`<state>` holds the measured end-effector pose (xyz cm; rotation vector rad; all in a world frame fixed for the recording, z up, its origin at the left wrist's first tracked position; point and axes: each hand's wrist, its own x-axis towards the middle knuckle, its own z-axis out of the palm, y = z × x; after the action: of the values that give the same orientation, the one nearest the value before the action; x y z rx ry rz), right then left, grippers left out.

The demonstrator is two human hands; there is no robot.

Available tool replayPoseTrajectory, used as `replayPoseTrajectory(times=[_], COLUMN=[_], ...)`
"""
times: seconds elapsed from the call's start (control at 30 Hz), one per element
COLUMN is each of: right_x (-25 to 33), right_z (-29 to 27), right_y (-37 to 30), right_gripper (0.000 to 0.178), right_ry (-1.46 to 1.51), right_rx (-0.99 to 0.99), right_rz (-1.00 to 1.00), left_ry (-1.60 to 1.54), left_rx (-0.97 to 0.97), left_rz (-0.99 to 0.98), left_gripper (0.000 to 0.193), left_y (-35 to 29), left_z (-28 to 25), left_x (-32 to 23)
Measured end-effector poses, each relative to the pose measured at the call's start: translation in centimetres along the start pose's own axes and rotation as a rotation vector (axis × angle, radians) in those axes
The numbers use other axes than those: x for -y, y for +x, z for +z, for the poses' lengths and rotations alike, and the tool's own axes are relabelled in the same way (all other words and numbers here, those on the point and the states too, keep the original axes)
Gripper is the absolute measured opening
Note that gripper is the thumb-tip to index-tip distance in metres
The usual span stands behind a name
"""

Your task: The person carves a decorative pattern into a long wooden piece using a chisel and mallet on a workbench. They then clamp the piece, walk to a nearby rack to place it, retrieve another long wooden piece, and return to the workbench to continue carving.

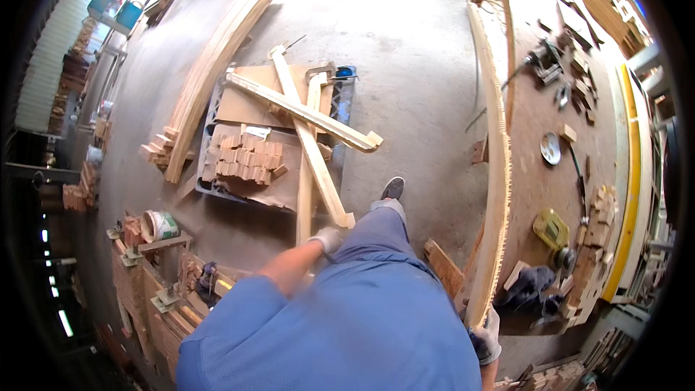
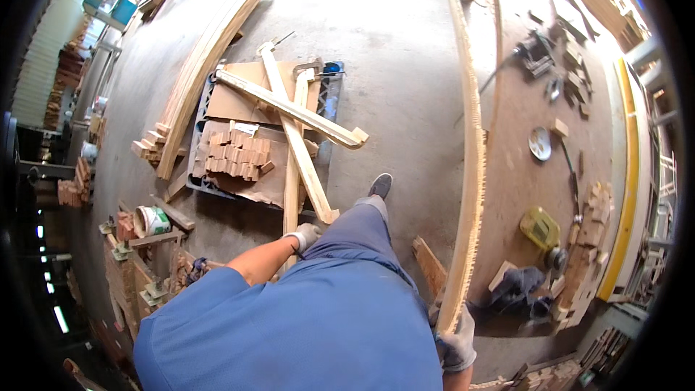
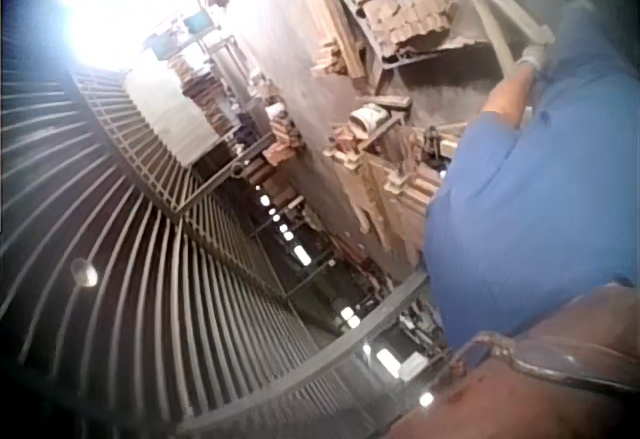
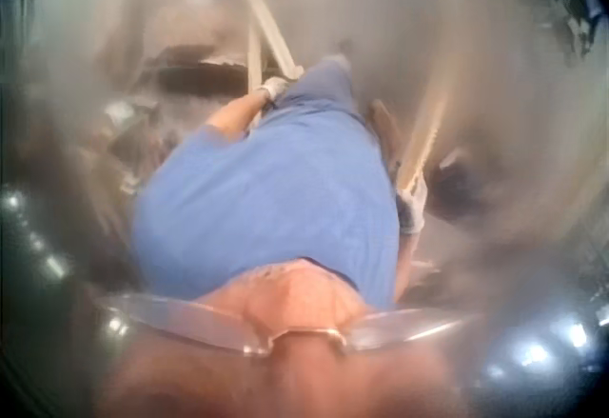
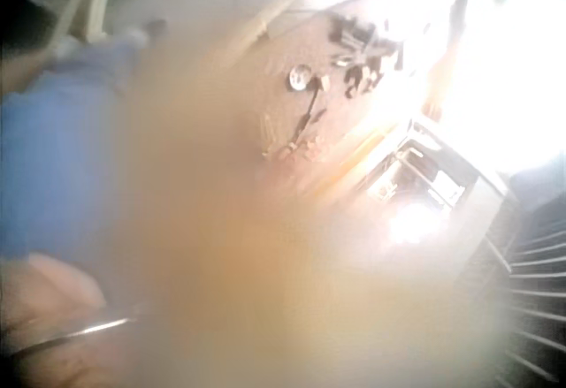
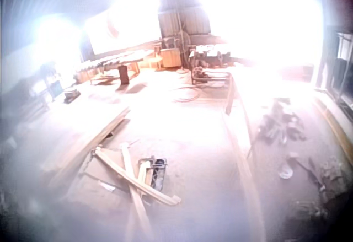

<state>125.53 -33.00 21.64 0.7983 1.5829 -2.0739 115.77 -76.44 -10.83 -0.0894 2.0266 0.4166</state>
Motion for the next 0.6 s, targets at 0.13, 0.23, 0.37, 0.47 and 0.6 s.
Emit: replayPoseTrajectory(times=[0.13,0.23,0.37,0.47,0.6], right_x=[5.8,9.3,13.9,16.8,20.3], right_z=[1.6,2.1,2.9,2.4,1.0], right_y=[5.7,9.0,12.7,16.5,21.6], right_gripper=[0.089,0.088,0.091,0.089,0.091], right_ry=[0.004,0.022,-0.031,-0.096,-0.067], right_rx=[0.038,0.051,-0.015,-0.004,0.016], right_rz=[-0.002,0.049,0.041,0.067,0.047], left_ry=[-0.06,-0.205,-0.418,-0.571,-0.575], left_rx=[-0.094,-0.247,-0.34,-0.312,-0.271], left_rz=[-0.002,-0.095,-0.093,-0.156,-0.184], left_gripper=[0.032,0.027,0.024,0.024,0.025], left_y=[2.4,6.5,7.3,9.1,11.4], left_z=[-7.7,-10.8,-18.8,-20.8,-20.6], left_x=[-1.0,1.3,-3.8,-6.3,-8.9])
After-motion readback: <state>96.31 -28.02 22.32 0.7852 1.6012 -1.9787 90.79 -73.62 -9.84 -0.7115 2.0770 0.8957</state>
